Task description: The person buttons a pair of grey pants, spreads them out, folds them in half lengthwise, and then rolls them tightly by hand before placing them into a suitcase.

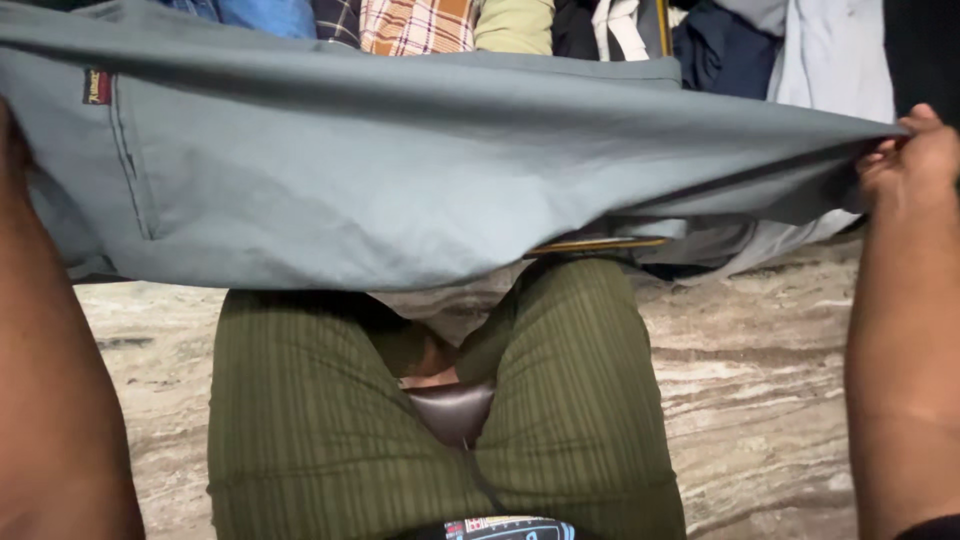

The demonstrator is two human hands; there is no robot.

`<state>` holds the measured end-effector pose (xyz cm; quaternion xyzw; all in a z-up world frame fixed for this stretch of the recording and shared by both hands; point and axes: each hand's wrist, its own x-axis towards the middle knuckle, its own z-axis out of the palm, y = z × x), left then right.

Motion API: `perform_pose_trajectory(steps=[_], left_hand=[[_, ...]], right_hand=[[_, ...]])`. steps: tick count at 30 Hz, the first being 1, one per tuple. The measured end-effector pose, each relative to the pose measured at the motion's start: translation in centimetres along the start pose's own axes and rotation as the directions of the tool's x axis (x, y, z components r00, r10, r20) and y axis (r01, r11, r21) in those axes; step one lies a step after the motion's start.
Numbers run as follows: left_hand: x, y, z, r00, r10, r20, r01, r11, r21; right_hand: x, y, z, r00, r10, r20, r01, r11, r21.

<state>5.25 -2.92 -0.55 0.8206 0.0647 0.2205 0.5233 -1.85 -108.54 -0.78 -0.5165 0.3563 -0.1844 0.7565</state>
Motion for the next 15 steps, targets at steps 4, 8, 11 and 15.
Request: perform_pose_trajectory(steps=[4,8,11,15], left_hand=[[0.8,-0.8,0.4,0.999,0.020,-0.036,-0.018,0.999,0.045],[1.4,-1.8,0.4,0.997,0.067,-0.040,-0.061,0.988,0.141],[1.3,-1.3,-0.3,0.987,0.160,-0.028,-0.143,0.933,0.329],[-0.4,1.9,1.5,0.978,0.185,-0.100,-0.023,0.567,0.823]], right_hand=[[1.9,-0.3,1.8,1.000,-0.025,-0.017,0.022,0.984,-0.176],[3.3,1.8,3.5,0.997,0.063,0.040,-0.057,0.989,-0.135],[2.5,4.6,4.6,0.994,0.102,0.029,-0.086,0.937,-0.339],[-3.2,9.7,8.5,0.946,-0.219,0.238,0.324,0.637,-0.700]])
